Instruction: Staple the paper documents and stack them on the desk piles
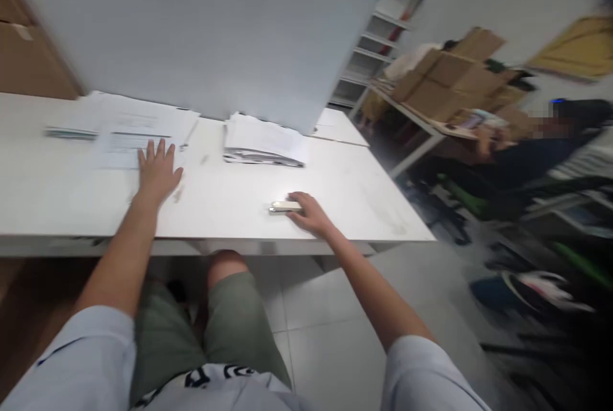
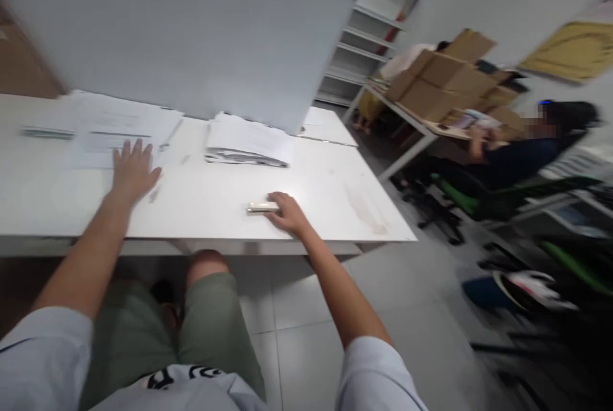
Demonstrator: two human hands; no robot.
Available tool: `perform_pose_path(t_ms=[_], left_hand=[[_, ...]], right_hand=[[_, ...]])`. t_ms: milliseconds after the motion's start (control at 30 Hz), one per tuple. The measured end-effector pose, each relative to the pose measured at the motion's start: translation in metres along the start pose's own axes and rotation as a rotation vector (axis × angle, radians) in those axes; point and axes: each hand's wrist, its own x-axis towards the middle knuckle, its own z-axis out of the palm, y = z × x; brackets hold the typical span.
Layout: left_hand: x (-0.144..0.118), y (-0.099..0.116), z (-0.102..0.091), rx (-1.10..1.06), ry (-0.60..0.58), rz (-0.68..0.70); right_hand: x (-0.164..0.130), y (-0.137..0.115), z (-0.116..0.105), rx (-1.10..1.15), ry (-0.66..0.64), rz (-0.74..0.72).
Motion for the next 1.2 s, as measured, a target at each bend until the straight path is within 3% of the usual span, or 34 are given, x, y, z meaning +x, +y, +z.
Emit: perform_pose_path(t_ms=[100,267,333,433,533,633,700,800,900,1067,1200], left_hand=[[-0.019,-0.028,-0.004,0.035,-0.106,-0.211],[-0.057,-0.014,-0.013,0.087,-0.092,-0.142],[-0.078,-0.004,-0.018,0.036,-0.109,-0.026],[-0.099,0.019,-0.020,-0.120,-0.193,0.269],[-0.108,0.061,-0.012,-0.248,-0.323,0.525],[-0.119,0.111,-0.001,-0.247,-0.434,0.683],[-0.129,0.136,0.006,-0.233,-0.402,0.730],[-0.140,0.152,0.016,-0.278,-0.281,0.757],[-0.138,0.151,0.024,-0.355,-0.193,0.771],[-0.123,0.150,0.029,-0.382,-0.146,0.837],[-0.124,0.146,0.028,-0.376,-0.085,0.791]], right_hand=[[-0.007,0.002,0.004,-0.005,0.002,-0.007],[-0.011,0.002,0.006,-0.014,-0.016,-0.003],[-0.009,-0.001,0.005,-0.026,-0.018,-0.002],[-0.006,-0.006,-0.001,-0.052,-0.001,0.005],[-0.002,-0.008,-0.006,-0.059,-0.013,0.009],[0.001,-0.005,-0.008,-0.034,-0.018,0.018],[0.002,-0.004,-0.007,-0.015,-0.012,0.015],[0.003,-0.002,-0.006,0.006,0.001,0.000],[0.005,-0.002,-0.007,0.016,0.007,-0.005],[0.009,-0.004,-0.011,0.020,-0.004,0.003],[0.009,-0.003,-0.011,0.030,-0.008,0.021]])
